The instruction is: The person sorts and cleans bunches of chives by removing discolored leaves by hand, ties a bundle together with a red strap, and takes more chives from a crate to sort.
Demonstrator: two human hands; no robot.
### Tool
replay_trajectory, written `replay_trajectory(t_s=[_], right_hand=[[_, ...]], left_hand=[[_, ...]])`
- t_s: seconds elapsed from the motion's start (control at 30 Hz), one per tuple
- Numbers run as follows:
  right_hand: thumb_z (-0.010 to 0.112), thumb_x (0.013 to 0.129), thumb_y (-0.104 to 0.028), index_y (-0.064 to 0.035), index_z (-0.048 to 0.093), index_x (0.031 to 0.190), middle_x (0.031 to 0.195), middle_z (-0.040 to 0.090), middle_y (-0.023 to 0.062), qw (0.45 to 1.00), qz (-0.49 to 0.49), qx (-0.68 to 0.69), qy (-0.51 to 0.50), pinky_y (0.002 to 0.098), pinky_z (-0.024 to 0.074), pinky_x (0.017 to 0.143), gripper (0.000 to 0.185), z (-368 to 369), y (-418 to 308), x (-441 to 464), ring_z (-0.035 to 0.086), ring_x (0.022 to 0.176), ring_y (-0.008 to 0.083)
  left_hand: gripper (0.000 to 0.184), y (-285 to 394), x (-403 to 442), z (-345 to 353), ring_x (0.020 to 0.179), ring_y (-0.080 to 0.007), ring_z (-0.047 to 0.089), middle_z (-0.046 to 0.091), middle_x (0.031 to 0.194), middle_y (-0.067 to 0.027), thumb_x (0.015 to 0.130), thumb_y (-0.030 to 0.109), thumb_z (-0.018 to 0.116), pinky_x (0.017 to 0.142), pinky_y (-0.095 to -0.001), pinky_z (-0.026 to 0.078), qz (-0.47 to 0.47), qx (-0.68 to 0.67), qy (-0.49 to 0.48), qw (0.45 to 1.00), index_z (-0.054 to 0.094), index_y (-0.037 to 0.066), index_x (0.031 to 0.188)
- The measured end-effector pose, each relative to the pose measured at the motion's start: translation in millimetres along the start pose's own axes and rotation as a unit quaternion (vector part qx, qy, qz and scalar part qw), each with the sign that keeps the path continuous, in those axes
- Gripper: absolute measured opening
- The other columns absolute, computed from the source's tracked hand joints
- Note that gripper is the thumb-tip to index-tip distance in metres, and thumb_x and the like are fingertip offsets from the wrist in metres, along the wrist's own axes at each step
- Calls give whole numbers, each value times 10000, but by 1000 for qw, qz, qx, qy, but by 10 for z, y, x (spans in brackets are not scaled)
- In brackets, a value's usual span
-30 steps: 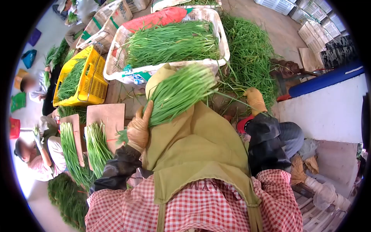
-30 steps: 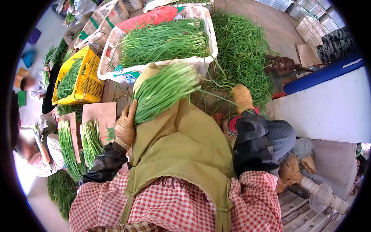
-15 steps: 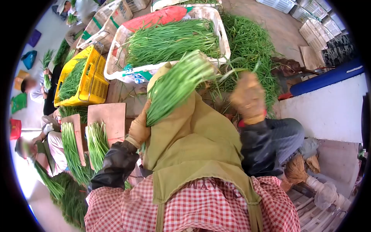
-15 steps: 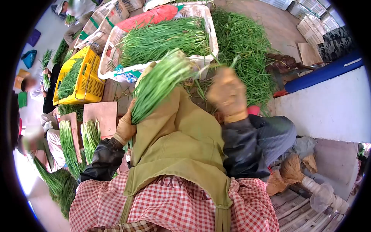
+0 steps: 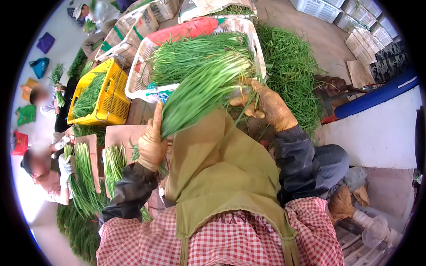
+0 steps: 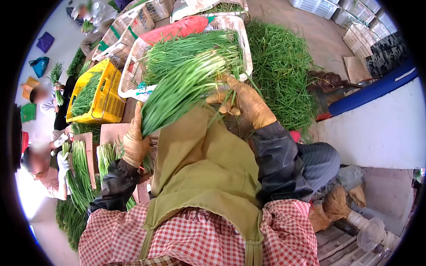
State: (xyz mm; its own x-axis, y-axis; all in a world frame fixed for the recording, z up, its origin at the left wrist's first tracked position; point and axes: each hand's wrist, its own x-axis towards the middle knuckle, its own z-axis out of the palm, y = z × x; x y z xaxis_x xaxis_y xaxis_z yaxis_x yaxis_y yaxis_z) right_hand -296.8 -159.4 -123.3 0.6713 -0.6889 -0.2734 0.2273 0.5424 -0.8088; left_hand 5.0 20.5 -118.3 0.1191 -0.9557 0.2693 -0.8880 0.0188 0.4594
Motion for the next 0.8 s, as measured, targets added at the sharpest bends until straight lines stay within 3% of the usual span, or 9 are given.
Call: replay_trajectory(t_s=[0.03,0.1,0.2,0.27,0.3,0.37,0.5,0.67,0.8], right_hand=[[470,1001,-324,-59,393,1396,810,633,54,1000,-1,-1,-3,188,345,373,481,-108,105,49,568,520,109],[519,958,-199,-28,331,1429,696,545,-21,906,-8,371,-204,191,341,361,535,-467,428,167,450,438,49],[531,842,-10,6,374,1412,617,476,-49,856,-167,466,-147,195,344,377,592,-885,475,37,360,421,22],[488,937,-62,-9,351,1423,686,555,-3,876,-229,419,65,189,382,405,508,-1337,519,-70,400,446,50],[479,976,-151,-27,387,1398,822,621,53,913,-186,227,284,191,404,426,449,-1423,480,-129,453,492,60],[520,969,-218,-56,408,1386,943,643,97,907,-1,2,421,192,389,437,461,-1393,572,-98,483,561,69],[585,940,-237,-63,473,1318,876,627,63,955,39,1,295,204,359,420,431,-811,678,15,491,589,65],[628,905,-192,-67,550,1206,855,608,-4,989,-7,131,-73,142,306,408,335,-501,662,33,501,553,42],[510,923,-87,-63,583,1202,736,521,-47,977,100,177,69,158,274,404,289,-678,1112,96,356,481,29]], left_hand=[[960,-25,-31,49,1041,-411,612,478,1380,-214,661,-166,533,774,-418,530,-1,1,3,1000,261,189,1510],[957,-58,-133,129,835,-389,639,566,1123,-221,650,-115,572,687,-443,521,1,101,-58,993,328,305,1475],[857,-70,-257,211,792,-384,636,566,1088,-220,714,-81,565,683,-447,529,14,142,-104,984,388,347,1435],[777,-47,-271,215,791,-377,638,561,1046,-207,767,-62,545,681,-440,535,29,139,-108,984,422,345,1418],[777,-62,-292,224,791,-377,638,561,1046,-207,767,-62,545,681,-440,535,29,137,-110,984,422,345,1418],[773,-133,-275,249,797,-368,641,555,1044,-198,774,-62,527,681,-435,538,46,148,-110,982,419,347,1420],[806,-140,-191,219,827,-364,646,560,1115,-197,740,-71,549,691,-432,539,67,183,-144,970,413,329,1427],[802,-131,-246,60,883,-364,648,551,1241,-185,710,-78,576,722,-420,541,74,130,-99,984,438,287,1411],[794,-200,-401,93,933,-377,640,543,1277,-201,682,-71,612,764,-421,541,89,135,-117,980,474,268,1386]])
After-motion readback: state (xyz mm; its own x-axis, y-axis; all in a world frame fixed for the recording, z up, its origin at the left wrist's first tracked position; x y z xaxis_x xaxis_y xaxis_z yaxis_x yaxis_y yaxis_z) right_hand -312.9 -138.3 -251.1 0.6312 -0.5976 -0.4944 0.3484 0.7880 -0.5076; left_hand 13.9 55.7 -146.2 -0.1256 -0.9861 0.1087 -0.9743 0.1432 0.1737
